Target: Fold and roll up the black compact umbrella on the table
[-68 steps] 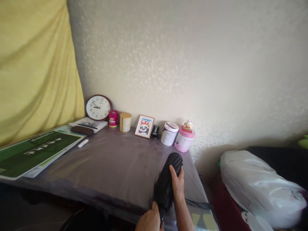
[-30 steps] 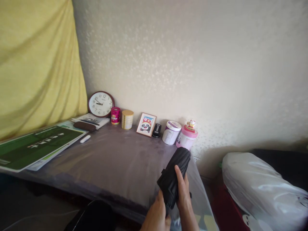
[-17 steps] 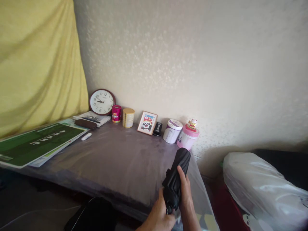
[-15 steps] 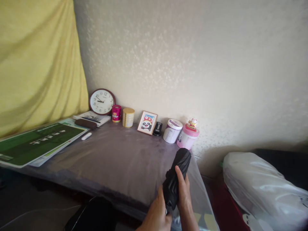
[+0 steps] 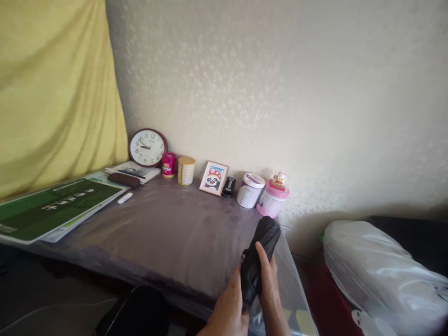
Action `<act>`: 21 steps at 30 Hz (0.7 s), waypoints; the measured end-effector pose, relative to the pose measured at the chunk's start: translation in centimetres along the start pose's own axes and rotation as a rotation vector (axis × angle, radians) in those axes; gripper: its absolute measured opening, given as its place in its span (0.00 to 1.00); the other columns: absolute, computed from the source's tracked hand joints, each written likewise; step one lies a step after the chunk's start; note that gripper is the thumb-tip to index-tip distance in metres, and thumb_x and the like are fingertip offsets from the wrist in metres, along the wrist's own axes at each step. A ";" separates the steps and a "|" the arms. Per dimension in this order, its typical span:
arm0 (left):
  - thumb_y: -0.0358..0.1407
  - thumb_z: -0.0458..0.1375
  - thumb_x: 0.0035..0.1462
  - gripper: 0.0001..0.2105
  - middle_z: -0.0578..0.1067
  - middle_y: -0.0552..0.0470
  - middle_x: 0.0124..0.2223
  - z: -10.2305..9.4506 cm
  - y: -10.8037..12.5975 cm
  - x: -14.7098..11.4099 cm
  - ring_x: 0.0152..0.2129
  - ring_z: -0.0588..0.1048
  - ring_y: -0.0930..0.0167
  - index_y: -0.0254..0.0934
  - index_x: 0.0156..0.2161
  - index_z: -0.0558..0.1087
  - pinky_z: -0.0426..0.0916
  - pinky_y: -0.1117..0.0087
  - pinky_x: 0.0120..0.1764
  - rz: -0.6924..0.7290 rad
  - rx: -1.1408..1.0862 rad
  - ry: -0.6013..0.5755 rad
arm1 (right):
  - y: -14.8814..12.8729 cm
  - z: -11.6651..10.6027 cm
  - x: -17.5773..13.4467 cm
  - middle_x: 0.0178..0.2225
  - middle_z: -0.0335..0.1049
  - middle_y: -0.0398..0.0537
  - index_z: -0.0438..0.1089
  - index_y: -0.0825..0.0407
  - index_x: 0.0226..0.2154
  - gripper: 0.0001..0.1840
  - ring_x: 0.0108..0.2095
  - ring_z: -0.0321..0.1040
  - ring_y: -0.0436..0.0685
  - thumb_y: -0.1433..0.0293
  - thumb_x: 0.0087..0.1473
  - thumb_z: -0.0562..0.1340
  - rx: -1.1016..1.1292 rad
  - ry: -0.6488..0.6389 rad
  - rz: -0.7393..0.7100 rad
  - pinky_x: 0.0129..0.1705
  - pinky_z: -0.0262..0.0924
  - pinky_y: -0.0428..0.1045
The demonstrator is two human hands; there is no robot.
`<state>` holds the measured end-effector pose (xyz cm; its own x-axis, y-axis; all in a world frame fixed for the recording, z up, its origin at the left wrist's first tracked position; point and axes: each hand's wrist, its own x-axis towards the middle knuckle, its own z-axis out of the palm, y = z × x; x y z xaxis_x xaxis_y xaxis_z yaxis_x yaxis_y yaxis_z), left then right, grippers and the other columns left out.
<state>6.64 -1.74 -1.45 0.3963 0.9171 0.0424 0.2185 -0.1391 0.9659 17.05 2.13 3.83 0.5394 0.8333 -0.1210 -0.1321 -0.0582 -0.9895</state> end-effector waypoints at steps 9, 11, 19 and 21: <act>0.28 0.53 0.42 0.38 0.70 0.58 0.28 -1.6 3.0 0.1 0.18 0.70 0.73 0.40 0.59 0.45 0.69 0.65 0.30 -0.208 -0.506 -0.377 | 0.9 -1.1 0.6 0.20 0.70 0.46 0.70 0.57 0.28 0.28 0.19 0.66 0.54 0.47 0.41 0.61 0.241 -0.246 0.242 0.23 0.62 0.49; 0.28 0.53 0.42 0.39 0.67 0.63 0.23 -1.5 3.1 0.0 0.13 0.66 0.76 0.41 0.60 0.42 0.68 0.67 0.26 -0.249 -0.517 -0.389 | 0.8 -1.3 0.7 0.21 0.71 0.46 0.71 0.58 0.30 0.29 0.21 0.67 0.55 0.47 0.40 0.61 0.186 -0.229 0.191 0.25 0.63 0.49; 0.24 0.56 0.37 0.45 0.54 0.38 0.62 -0.4 0.2 -0.3 0.51 0.65 0.56 0.37 0.63 0.42 0.59 0.59 0.53 -0.025 0.069 -0.009 | 0.8 -1.0 0.5 0.30 0.74 0.40 0.69 0.53 0.42 0.29 0.31 0.70 0.56 0.55 0.39 0.66 0.008 0.012 -0.013 0.34 0.65 0.48; 0.25 0.55 0.38 0.46 0.60 0.38 0.58 -0.9 0.9 -0.3 0.46 0.69 0.59 0.39 0.63 0.38 0.64 0.61 0.48 -0.036 -0.046 -0.077 | 1.0 -1.3 0.6 0.26 0.73 0.42 0.70 0.55 0.39 0.28 0.28 0.70 0.57 0.53 0.39 0.66 0.060 -0.002 0.055 0.32 0.65 0.50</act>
<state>5.97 -1.80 -0.40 0.4571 0.8894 -0.0102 0.1930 -0.0879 0.9773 18.34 1.87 2.63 0.5283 0.8307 -0.1753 -0.2111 -0.0714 -0.9748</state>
